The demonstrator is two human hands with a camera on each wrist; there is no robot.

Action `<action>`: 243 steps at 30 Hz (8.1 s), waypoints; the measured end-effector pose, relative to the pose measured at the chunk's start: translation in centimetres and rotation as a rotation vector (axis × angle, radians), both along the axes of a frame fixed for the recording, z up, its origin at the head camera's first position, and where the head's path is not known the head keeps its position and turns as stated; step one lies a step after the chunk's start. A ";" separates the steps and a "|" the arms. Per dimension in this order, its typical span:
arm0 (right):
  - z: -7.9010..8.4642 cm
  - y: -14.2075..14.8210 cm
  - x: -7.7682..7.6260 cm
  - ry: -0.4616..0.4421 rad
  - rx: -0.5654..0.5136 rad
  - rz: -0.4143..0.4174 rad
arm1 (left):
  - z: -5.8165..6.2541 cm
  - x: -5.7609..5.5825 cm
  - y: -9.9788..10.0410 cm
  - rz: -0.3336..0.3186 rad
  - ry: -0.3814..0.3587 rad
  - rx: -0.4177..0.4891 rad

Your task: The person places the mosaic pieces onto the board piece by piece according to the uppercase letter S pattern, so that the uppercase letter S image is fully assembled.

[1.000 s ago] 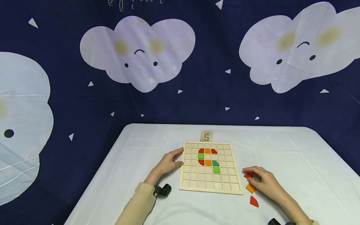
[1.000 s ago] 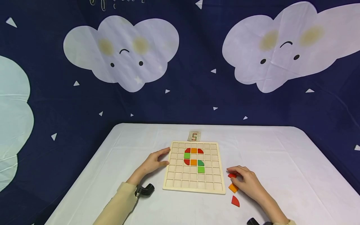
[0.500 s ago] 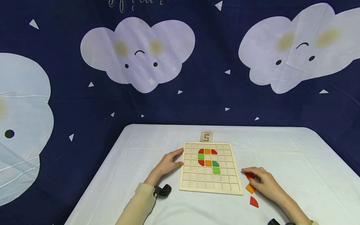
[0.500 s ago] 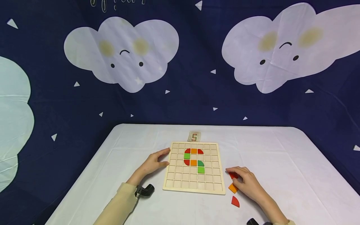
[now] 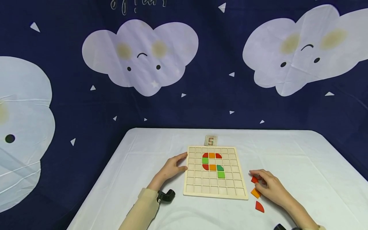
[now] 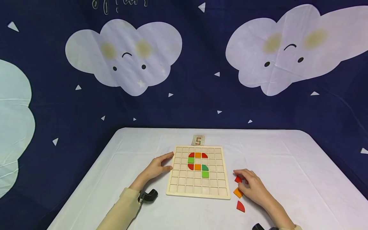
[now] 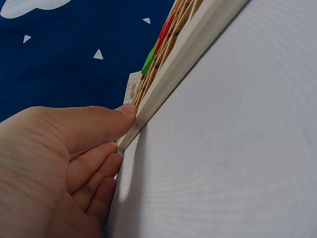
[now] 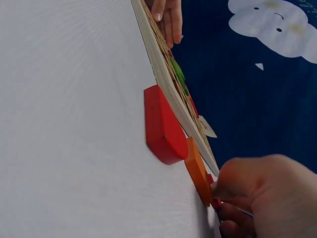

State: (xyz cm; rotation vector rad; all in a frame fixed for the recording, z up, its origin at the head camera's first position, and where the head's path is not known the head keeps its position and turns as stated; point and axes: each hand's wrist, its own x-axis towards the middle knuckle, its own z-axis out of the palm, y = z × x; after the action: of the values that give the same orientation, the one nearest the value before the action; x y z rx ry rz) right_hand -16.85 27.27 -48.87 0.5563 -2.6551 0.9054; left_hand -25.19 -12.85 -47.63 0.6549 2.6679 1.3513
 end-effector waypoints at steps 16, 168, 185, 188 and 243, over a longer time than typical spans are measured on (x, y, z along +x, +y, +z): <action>0.1 0.2 0.1 0.072 -0.007 -0.013 | 0.1 0.1 0.0 -0.006 0.004 0.008; 0.9 -1.0 4.5 0.049 -0.007 -0.075 | 0.3 0.2 0.1 0.008 -0.004 0.003; 6.6 -1.5 1.6 0.169 -0.078 -0.054 | 0.0 0.1 0.0 0.002 0.003 0.011; 7.0 -2.5 0.9 0.152 -0.082 -0.035 | -0.1 0.1 0.0 -0.003 0.007 0.013; 2.6 -12.4 -1.8 -0.110 -0.022 0.348 | 0.3 0.1 0.0 0.000 -0.003 -0.018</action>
State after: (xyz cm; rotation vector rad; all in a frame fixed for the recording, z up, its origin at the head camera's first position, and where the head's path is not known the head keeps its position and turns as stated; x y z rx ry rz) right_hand -18.70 14.90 -46.24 1.0132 -2.6869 1.0851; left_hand -25.12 -12.85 -47.32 0.6513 2.6746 1.3252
